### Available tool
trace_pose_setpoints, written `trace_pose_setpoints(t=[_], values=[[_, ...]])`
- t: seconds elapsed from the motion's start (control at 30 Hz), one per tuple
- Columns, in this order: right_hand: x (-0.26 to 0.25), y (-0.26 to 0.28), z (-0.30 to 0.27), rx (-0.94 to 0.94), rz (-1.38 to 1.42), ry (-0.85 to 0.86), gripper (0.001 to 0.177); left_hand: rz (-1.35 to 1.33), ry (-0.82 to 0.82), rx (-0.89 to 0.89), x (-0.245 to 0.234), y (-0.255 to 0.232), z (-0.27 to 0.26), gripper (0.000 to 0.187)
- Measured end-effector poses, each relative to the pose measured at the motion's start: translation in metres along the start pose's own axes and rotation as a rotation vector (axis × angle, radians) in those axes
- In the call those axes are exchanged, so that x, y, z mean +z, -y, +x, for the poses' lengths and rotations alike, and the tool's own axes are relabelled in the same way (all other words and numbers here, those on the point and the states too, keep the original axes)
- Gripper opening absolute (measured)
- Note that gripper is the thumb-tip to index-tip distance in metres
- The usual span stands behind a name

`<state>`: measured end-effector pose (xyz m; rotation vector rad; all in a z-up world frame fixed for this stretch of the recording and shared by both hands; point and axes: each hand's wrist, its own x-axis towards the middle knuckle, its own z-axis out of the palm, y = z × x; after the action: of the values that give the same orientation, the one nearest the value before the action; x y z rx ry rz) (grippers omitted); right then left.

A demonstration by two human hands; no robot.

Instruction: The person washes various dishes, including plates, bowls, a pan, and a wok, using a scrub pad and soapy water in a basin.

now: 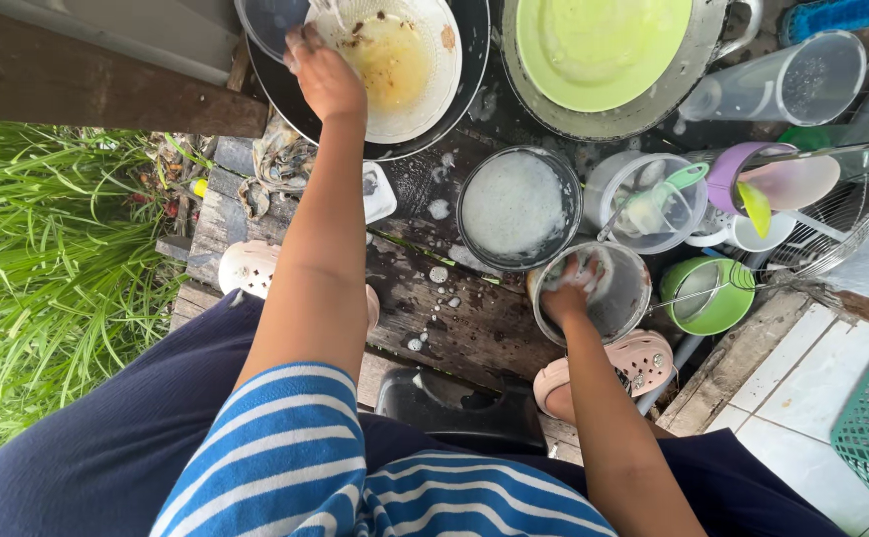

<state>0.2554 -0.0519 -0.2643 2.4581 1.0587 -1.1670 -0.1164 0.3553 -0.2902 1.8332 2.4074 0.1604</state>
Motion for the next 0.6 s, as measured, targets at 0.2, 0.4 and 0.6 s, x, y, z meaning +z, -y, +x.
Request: trace_pose_setpoints(t=[0.2,0.4,0.6], values=[[0.007,-0.01,0.001,-0.096,0.052,-0.045,0.11,-0.02,0.128,-0.297,-0.039,-0.024,-0.005,0.035],[0.004,-0.004,-0.003,-0.088,-0.031,-0.038,0.108,0.09,0.442,-0.314,-0.071,-0.032,-0.029,0.055],[0.001,-0.003,-0.005,-0.108,0.08,-0.037,0.108,-0.205,0.421,-0.411,-0.031,-0.026,-0.06,0.051]])
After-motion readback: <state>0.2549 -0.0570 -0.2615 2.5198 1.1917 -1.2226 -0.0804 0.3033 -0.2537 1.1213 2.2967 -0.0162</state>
